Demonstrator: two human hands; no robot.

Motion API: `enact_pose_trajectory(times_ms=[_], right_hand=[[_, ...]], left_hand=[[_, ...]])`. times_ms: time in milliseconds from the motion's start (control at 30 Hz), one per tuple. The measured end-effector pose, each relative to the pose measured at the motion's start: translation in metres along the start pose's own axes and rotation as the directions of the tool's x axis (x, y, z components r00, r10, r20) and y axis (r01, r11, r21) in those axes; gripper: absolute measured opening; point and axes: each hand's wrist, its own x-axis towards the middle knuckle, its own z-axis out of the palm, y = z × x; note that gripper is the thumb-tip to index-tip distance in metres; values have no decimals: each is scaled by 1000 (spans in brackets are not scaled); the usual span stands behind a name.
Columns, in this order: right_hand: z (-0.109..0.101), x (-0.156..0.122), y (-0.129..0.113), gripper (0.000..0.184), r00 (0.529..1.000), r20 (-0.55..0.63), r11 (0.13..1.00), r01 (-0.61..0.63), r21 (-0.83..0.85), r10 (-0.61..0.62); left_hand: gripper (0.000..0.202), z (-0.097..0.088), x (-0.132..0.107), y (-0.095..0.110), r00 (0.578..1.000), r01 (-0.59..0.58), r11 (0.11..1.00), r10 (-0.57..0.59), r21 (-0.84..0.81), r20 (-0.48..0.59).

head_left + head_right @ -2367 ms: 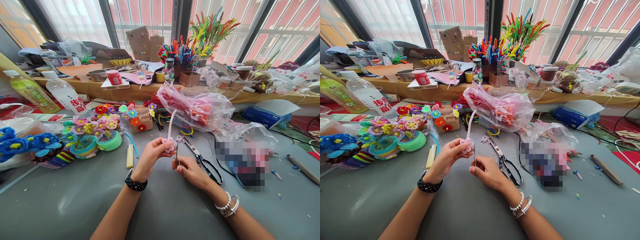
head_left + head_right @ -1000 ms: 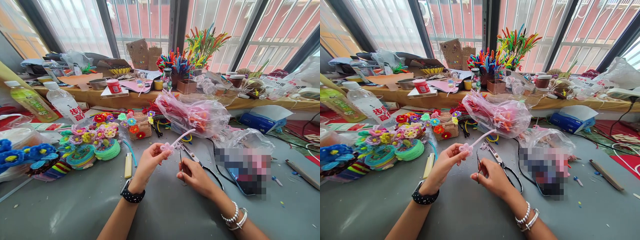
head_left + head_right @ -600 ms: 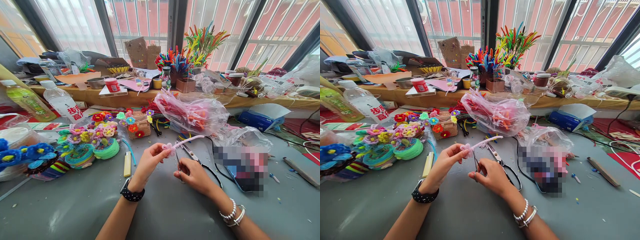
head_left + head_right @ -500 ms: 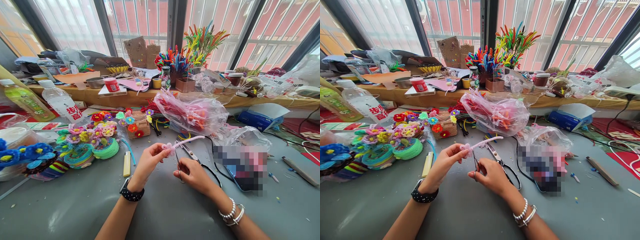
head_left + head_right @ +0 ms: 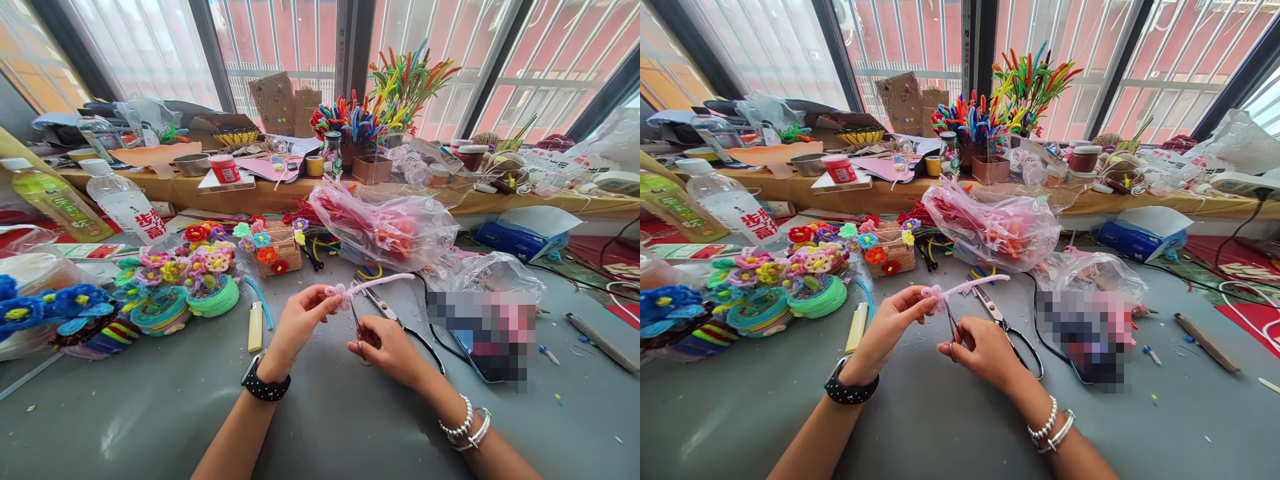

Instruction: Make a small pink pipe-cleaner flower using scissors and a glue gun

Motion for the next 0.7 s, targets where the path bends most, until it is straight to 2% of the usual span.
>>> enact_pose_trajectory(times_ms=[367, 700], right_hand=[[0, 0, -3, 34, 999, 33, 997, 14, 70, -17], [1, 1, -1, 41, 995, 72, 989, 52, 137, -63]], left_hand=[[17, -1, 1, -3, 1000, 4, 1000, -4, -8, 5], [16, -1, 1, -2, 1000, 11, 1000, -11, -23, 17]])
